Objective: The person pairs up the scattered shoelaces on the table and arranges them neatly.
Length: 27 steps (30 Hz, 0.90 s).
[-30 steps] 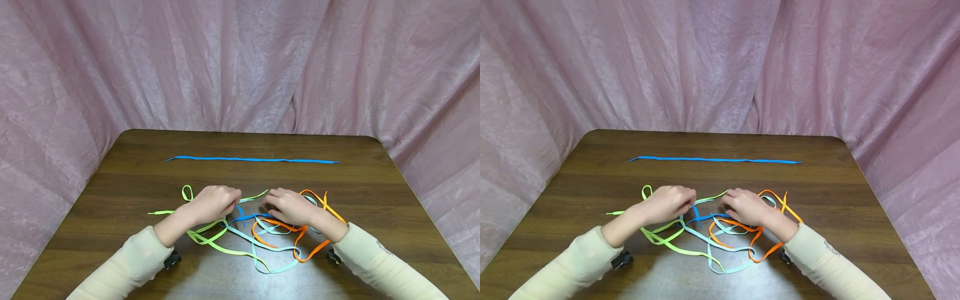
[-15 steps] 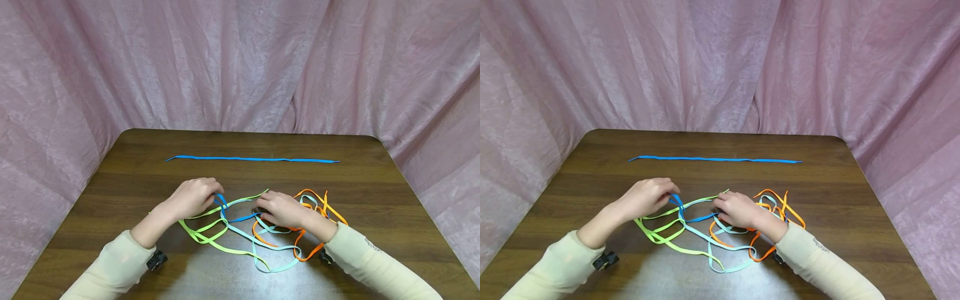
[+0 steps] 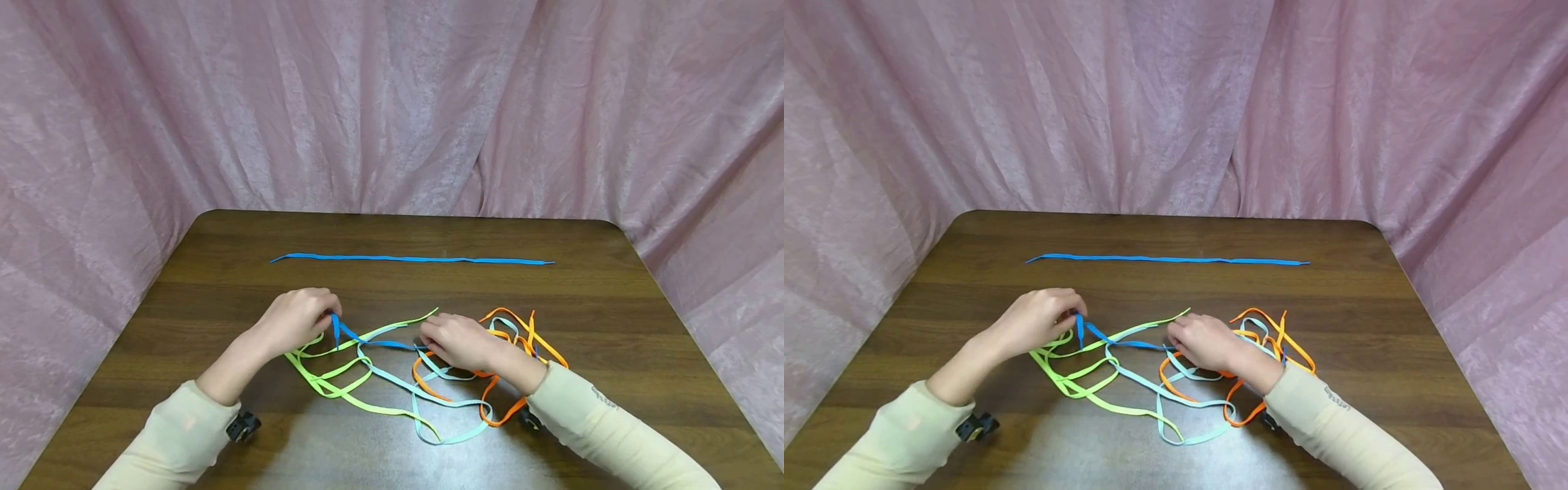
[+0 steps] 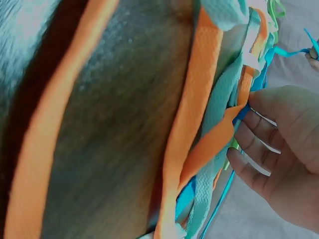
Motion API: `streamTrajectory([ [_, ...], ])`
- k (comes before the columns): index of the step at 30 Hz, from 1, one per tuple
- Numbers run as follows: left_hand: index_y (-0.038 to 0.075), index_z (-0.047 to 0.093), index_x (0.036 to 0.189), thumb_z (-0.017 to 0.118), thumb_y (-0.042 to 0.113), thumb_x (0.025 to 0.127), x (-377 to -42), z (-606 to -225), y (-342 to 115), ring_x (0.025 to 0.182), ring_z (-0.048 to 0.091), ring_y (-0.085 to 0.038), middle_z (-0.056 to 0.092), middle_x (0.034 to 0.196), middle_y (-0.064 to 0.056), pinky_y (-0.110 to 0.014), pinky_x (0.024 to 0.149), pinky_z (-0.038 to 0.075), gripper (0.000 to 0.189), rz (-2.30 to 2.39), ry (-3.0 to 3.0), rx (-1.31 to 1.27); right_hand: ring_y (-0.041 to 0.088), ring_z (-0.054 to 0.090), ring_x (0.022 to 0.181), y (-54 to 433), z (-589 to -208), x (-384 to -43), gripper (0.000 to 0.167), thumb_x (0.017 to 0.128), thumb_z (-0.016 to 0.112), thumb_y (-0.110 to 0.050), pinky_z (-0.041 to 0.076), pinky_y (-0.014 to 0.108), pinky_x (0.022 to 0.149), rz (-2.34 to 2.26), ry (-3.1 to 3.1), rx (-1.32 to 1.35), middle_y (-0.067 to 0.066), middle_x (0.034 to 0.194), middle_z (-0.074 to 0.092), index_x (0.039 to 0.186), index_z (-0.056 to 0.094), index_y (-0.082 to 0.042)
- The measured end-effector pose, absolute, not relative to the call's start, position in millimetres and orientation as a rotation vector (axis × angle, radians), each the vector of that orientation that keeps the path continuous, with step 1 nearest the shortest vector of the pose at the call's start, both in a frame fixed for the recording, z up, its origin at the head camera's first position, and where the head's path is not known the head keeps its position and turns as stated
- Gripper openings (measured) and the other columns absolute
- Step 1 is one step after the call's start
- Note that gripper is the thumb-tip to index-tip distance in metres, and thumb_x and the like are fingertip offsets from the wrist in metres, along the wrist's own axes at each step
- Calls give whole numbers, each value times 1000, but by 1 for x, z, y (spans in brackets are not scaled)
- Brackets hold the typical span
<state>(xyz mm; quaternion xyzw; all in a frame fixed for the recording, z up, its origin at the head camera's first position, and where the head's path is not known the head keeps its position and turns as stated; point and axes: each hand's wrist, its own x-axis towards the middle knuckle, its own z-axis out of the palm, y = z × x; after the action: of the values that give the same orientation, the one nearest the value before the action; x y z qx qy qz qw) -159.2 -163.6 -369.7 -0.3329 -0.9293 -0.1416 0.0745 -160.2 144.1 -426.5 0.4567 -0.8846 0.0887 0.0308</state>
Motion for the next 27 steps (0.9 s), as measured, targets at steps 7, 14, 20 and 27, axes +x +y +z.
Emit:
streamTrajectory([
  [7, 19, 65, 79, 63, 3, 78, -162, -374, -172, 63, 49, -6, 61, 76, 11, -22, 51, 39, 16, -410, -2818, -940, 6, 40, 62, 147, -423, -162, 16, 88, 57, -11, 34, 21, 57, 378, -2778, 1368, -11, 69, 43, 77, 47, -18],
  [14, 17, 68, 81, 64, 4, 79, -164, -380, -182, 63, 51, -7, 62, 79, 8, -24, 51, 40, 14, -430, -2835, -898, 9, 57, 77, 158, -414, -165, 10, 87, 59, -7, 48, 26, 68, 414, -2752, 1349, -5, 87, 60, 94, 62, -13],
  [20, 19, 67, 78, 70, 3, 74, -164, -381, -186, 64, 54, -8, 60, 77, 10, -26, 52, 42, 16, -436, -2841, -858, 10, 54, 74, 170, -406, -168, 7, 86, 61, -7, 46, 25, 65, 379, -2718, 1310, -5, 83, 56, 90, 64, -12],
  [27, 18, 68, 77, 72, 10, 77, -163, -383, -190, 68, 60, -11, 62, 79, 10, -32, 58, 47, 8, -443, -2841, -834, 7, 49, 70, 181, -398, -170, 5, 88, 60, -11, 45, 23, 62, 366, -2718, 1241, -8, 81, 55, 86, 63, -14],
])
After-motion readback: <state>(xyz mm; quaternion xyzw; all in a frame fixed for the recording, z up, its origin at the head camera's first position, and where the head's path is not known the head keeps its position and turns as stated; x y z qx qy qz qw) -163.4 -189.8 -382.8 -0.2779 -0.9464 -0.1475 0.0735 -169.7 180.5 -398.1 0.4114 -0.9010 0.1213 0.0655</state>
